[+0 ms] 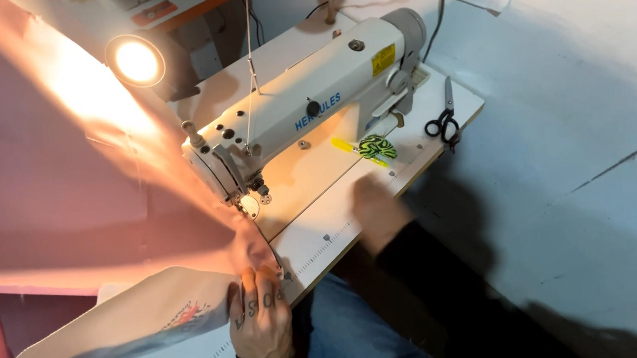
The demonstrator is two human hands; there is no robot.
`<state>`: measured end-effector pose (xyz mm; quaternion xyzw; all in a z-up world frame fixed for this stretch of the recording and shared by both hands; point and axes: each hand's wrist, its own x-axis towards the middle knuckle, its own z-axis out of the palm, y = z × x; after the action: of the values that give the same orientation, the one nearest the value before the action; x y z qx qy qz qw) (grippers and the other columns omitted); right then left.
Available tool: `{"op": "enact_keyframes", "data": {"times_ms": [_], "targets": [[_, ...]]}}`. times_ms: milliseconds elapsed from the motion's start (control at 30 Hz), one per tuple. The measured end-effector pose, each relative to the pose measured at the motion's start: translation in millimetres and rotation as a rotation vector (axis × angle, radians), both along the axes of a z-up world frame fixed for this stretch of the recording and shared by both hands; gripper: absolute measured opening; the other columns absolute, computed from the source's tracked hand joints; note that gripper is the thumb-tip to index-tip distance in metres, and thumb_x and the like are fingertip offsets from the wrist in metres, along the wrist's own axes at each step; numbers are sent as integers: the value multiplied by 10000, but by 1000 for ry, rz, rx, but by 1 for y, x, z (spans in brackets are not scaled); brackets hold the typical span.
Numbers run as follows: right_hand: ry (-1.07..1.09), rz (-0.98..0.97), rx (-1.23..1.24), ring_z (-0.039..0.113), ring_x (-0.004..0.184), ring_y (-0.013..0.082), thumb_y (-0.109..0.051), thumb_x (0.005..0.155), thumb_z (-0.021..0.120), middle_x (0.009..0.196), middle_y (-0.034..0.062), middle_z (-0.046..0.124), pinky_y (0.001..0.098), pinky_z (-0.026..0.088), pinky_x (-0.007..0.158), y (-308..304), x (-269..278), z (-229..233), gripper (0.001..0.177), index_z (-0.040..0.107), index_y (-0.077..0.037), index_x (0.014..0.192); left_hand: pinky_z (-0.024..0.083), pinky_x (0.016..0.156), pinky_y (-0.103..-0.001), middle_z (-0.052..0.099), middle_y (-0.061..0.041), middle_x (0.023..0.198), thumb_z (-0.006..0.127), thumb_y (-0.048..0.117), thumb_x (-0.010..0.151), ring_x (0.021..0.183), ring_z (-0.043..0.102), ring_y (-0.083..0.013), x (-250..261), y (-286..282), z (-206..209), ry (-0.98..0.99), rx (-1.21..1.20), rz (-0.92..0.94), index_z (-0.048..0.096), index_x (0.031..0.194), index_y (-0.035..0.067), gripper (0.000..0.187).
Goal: The person sews pink and black fabric pieces together using an industrial sewing machine.
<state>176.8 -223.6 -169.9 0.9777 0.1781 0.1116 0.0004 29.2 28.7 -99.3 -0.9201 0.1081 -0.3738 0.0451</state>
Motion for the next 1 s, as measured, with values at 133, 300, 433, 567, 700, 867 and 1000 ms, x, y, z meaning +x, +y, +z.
{"op": "enact_keyframes", "data": {"times_ms": [133, 300, 433, 567, 700, 867, 1000], "targets": [[-239, -155, -292, 624, 1099, 331, -169, 906, 550, 1260, 226, 603, 389, 571, 839, -83, 39, 50, 388, 597, 56, 1218, 444, 1061, -440, 658, -137, 1117, 563, 173, 871, 1185, 609, -281, -4, -3, 15, 81, 70, 22, 747, 1046, -28, 324], [-110, -92, -283, 604, 1070, 292, -210, 926, 534, 1151, 123, 572, 440, 570, 795, -89, 78, 77, 306, 596, -28, 1164, 445, 1081, -428, 648, -160, 1100, 559, 158, 867, 1159, 609, -315, 1, -8, 7, 150, 122, 19, 726, 1085, -82, 364], [-124, -34, -331, 608, 1065, 278, -243, 967, 520, 1131, 94, 564, 450, 567, 753, -69, 100, 55, 232, 590, -61, 1093, 451, 1058, -424, 654, -187, 1166, 560, 126, 848, 1169, 611, -322, -4, -5, 11, 186, 115, -25, 710, 1087, -86, 353], [-223, 9, -70, 615, 1045, 294, -217, 940, 548, 1124, 86, 566, 446, 556, 792, -68, 100, 51, 165, 571, -109, 1063, 451, 1045, -411, 653, -196, 1240, 567, 143, 815, 1204, 599, -309, -4, -4, 19, 164, 84, -39, 713, 1124, -96, 417], [89, -149, 99, 636, 1040, 230, -237, 1068, 522, 1014, 57, 610, 390, 540, 893, -24, 19, 86, 111, 580, -142, 1062, 442, 1052, -428, 649, -157, 1250, 584, 145, 846, 1219, 595, -287, 1, -1, 18, 151, 49, -33, 726, 1093, -49, 344], [-221, 719, 451, 626, 1242, 258, -260, 917, 722, 1276, 72, 662, 501, 397, 1115, 54, -62, 100, 298, 655, -98, 1158, 184, 1213, -527, 675, -35, 1292, 587, 191, 948, 1359, 567, -201, 4, -7, 17, 40, 85, 127, 734, 1050, 79, 211], [-109, 660, 558, 607, 1280, 208, -190, 848, 740, 1325, 57, 662, 556, 343, 1177, 90, -71, 77, 387, 689, -81, 1216, 74, 1228, -560, 702, -71, 1245, 575, 172, 942, 1368, 560, -245, 8, 6, 31, 76, 146, 51, 736, 1054, 98, 210]]}}
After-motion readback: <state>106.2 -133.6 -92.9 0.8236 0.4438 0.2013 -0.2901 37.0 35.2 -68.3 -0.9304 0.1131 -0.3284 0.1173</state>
